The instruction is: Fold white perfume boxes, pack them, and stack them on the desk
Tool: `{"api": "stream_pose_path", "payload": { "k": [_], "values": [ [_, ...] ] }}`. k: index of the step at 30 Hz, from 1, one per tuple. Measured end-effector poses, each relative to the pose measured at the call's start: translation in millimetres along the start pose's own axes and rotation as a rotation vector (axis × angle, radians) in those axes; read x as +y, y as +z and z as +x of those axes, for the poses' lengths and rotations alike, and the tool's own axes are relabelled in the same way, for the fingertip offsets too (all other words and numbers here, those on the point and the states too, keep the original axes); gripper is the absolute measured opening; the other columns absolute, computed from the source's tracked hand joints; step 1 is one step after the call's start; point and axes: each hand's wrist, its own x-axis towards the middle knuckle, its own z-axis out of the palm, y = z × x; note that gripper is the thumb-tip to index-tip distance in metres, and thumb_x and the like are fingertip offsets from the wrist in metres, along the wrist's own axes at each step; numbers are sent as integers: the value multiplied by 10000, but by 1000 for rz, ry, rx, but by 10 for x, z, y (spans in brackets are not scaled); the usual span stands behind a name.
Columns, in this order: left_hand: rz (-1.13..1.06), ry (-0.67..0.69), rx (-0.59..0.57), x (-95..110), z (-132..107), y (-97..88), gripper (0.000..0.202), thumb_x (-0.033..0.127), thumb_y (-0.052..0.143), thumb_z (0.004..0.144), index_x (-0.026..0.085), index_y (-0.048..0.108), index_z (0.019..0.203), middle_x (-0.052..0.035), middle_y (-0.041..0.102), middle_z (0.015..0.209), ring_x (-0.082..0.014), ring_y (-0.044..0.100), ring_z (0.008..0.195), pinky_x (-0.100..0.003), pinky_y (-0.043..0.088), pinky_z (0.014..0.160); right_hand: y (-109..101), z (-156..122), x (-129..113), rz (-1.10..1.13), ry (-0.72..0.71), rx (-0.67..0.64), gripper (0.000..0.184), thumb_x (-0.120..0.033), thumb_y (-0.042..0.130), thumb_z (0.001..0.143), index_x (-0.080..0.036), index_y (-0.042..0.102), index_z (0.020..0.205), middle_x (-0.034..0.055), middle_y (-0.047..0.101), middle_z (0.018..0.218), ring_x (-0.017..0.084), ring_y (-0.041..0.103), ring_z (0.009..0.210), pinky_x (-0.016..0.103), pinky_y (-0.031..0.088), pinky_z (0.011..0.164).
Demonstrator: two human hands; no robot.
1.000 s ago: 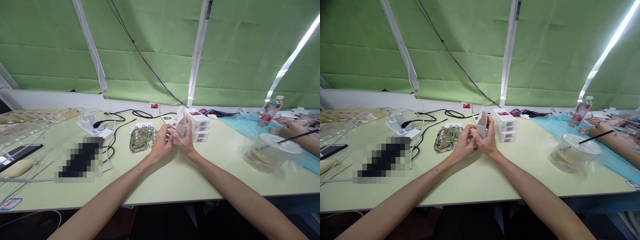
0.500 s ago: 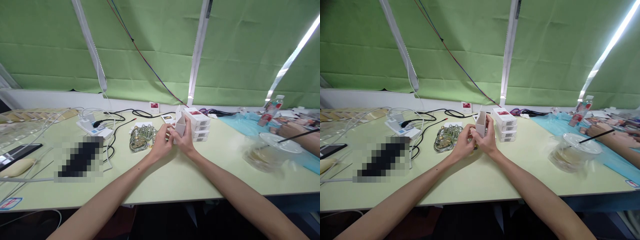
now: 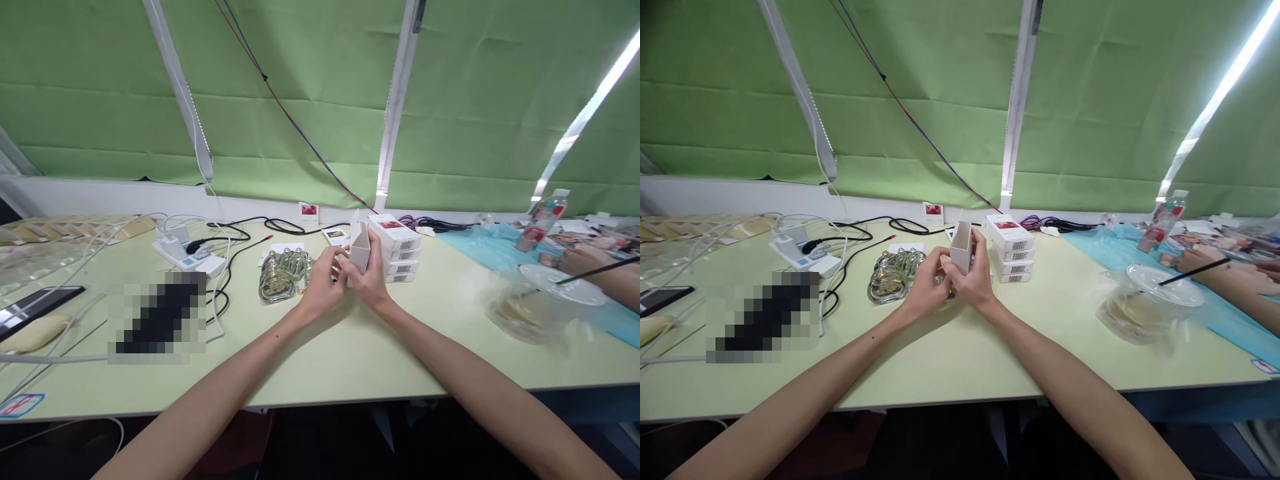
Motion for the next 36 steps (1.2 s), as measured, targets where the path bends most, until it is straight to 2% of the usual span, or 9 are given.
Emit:
{"api": "stream_pose_path", "payload": {
  "k": [6,13,22,29,36],
  "values": [
    [-5,-8,0,14,-11,3,134,270,510,932,200,527,1044,-84,636,1106,-183,636,903,-314,546,741,-5,-3,-1,12,4,0,664,-391,707,805,-237,415,1381,106,583,1199,240,596,1038,429,544,913],
    [-19,-18,-14,42,-22,-2,139,337,478,976,210,510,1026,-72,604,1099,-148,606,821,-269,505,646,-5,-23,35,98,21,44,621,-470,686,848,-295,406,1373,53,607,1038,216,616,922,406,564,819],
    [20,-20,0,81,-24,-4,157,345,472,977,217,521,1053,-60,581,1073,-123,577,741,-245,461,573,7,-21,10,167,-2,107,433,-436,665,860,-269,437,1188,39,649,1021,210,654,916,393,548,847],
    [-74,-85,14,95,-25,-3,239,421,494,979,217,499,1103,-71,567,1139,-106,588,716,-220,464,541,19,-28,48,204,-2,109,473,-446,673,858,-273,415,1216,44,673,1045,209,674,912,398,557,846],
    [-201,-142,-3,145,-15,-11,269,455,531,964,232,481,1104,-64,554,1227,-57,529,632,-186,418,483,29,-32,67,200,-17,122,482,-473,657,863,-273,434,1241,48,683,1049,213,684,913,405,562,850]
  ]
}}
